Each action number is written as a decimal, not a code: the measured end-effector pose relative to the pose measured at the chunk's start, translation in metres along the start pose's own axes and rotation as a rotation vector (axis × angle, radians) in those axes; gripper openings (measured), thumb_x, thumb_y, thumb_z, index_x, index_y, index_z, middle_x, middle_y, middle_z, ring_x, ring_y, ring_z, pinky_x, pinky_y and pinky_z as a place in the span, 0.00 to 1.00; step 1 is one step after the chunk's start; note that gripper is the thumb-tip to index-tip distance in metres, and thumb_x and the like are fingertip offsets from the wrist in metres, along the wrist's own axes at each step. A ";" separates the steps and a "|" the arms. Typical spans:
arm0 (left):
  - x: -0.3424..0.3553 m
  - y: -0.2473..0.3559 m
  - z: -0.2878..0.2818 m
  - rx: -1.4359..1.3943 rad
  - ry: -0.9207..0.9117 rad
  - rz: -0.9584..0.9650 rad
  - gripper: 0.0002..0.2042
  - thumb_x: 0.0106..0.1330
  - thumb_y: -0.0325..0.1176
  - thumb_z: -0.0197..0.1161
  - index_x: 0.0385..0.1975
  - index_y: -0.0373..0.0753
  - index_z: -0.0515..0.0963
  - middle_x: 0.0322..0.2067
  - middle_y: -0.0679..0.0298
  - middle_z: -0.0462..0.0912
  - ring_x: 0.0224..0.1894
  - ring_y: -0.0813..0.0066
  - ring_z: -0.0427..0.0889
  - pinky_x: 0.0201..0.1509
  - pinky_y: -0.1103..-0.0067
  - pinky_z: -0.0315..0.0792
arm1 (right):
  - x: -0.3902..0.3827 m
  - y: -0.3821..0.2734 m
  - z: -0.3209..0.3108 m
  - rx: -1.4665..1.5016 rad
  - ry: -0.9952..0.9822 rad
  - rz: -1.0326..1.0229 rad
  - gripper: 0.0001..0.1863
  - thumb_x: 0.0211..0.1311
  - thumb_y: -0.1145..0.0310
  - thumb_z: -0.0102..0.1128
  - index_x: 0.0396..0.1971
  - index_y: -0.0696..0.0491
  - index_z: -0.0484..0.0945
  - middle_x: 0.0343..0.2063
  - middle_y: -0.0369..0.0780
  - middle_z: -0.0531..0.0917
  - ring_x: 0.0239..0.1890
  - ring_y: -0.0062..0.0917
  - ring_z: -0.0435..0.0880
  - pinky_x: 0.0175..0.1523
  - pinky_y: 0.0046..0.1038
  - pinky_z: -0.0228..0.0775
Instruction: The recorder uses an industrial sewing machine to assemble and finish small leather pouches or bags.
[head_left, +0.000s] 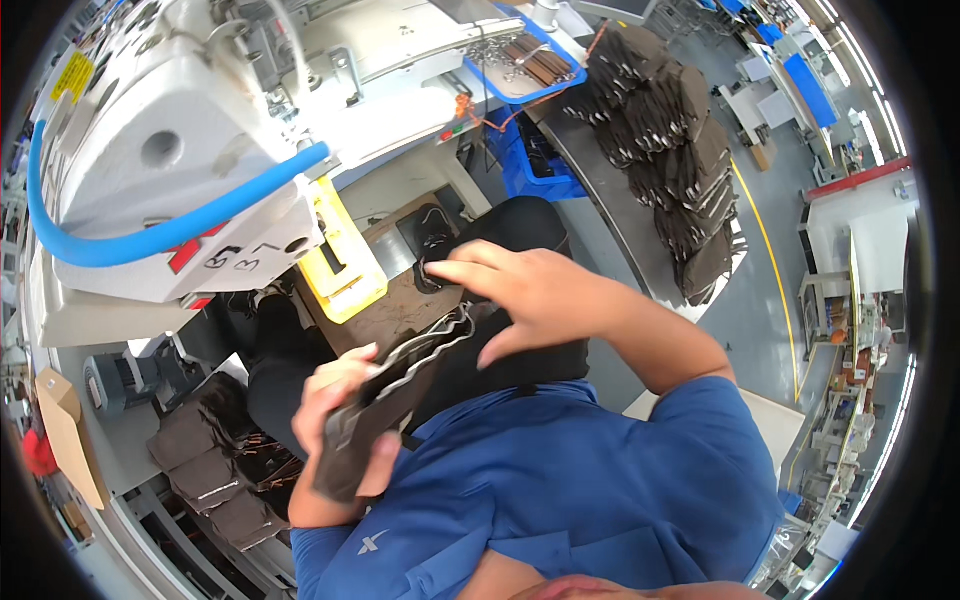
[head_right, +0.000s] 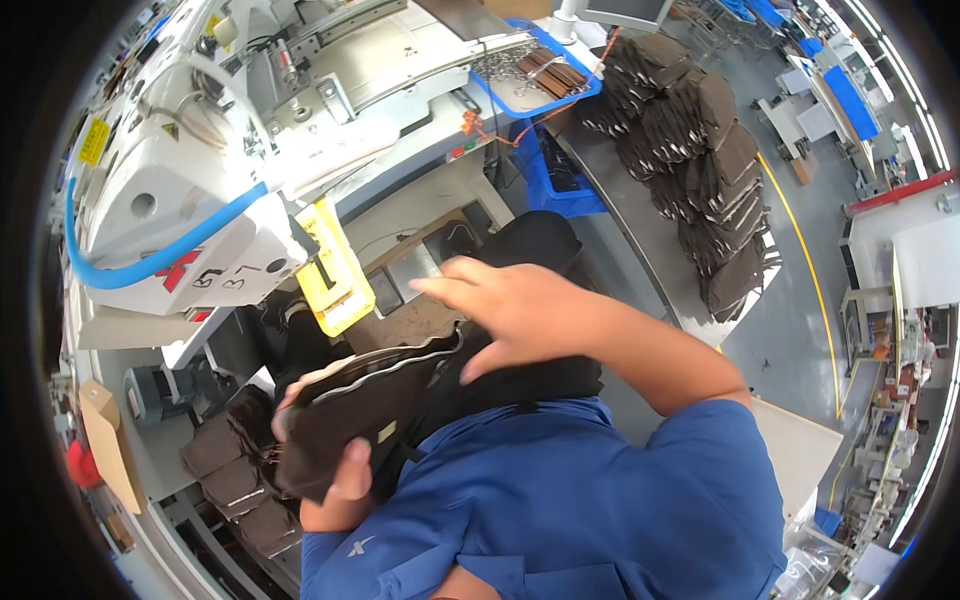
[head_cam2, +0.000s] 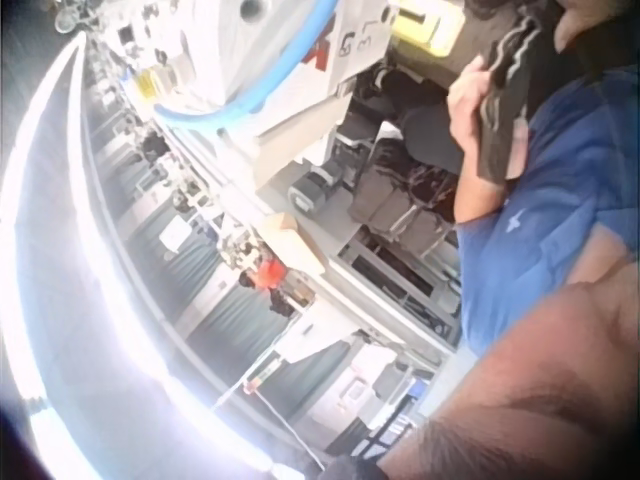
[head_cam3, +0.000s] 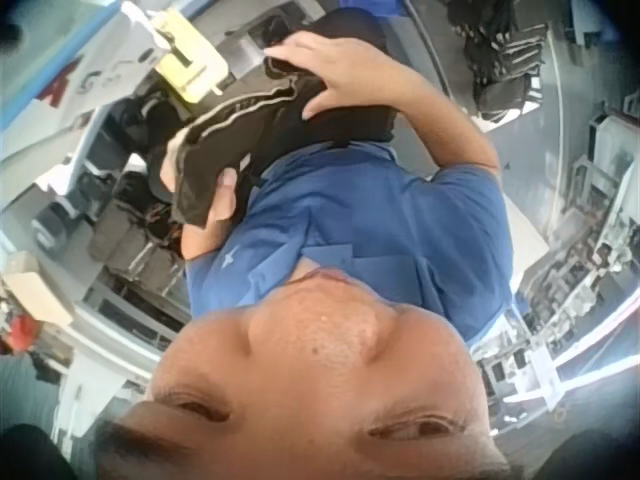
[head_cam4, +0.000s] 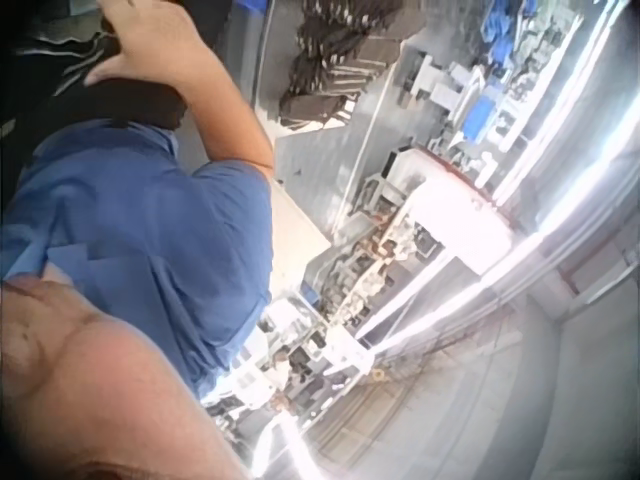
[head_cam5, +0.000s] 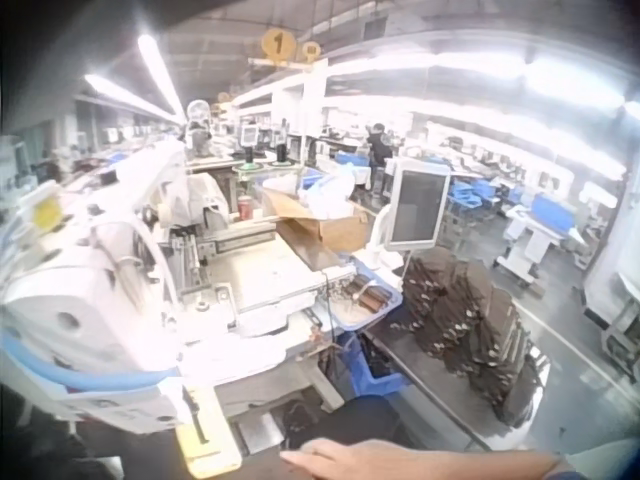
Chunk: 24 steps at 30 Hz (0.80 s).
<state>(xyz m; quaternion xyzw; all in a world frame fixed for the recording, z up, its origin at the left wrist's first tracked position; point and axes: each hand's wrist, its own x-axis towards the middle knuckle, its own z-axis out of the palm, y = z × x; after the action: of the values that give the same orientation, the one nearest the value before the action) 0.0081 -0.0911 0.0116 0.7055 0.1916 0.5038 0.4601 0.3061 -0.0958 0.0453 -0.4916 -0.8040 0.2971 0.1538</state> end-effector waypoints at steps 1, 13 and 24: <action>-0.012 0.011 -0.002 -0.152 0.152 -0.158 0.36 0.55 0.31 0.72 0.64 0.39 0.60 0.49 0.48 0.74 0.47 0.53 0.78 0.60 0.51 0.72 | -0.008 0.021 0.011 -0.130 -0.123 0.145 0.47 0.45 0.56 0.79 0.67 0.52 0.66 0.53 0.47 0.77 0.49 0.44 0.83 0.50 0.39 0.77; 0.008 0.027 -0.013 -0.177 -0.048 0.472 0.48 0.35 0.46 0.89 0.57 0.46 0.64 0.38 0.62 0.68 0.31 0.69 0.68 0.33 0.71 0.61 | 0.049 0.165 0.060 -0.096 0.259 0.184 0.07 0.62 0.73 0.57 0.35 0.58 0.82 0.34 0.50 0.83 0.42 0.49 0.83 0.49 0.43 0.75; -0.002 -0.006 0.010 0.141 0.240 0.330 0.48 0.34 0.51 0.87 0.53 0.36 0.64 0.42 0.59 0.68 0.36 0.71 0.68 0.37 0.74 0.65 | 0.052 0.013 0.030 0.381 0.214 -0.261 0.25 0.54 0.67 0.73 0.52 0.59 0.78 0.45 0.47 0.82 0.45 0.35 0.84 0.52 0.33 0.76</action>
<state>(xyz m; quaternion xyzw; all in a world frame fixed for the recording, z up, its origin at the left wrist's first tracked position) 0.0169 -0.0940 0.0044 0.6928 0.1616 0.6380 0.2947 0.2750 -0.0557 0.0118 -0.3745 -0.7691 0.3672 0.3651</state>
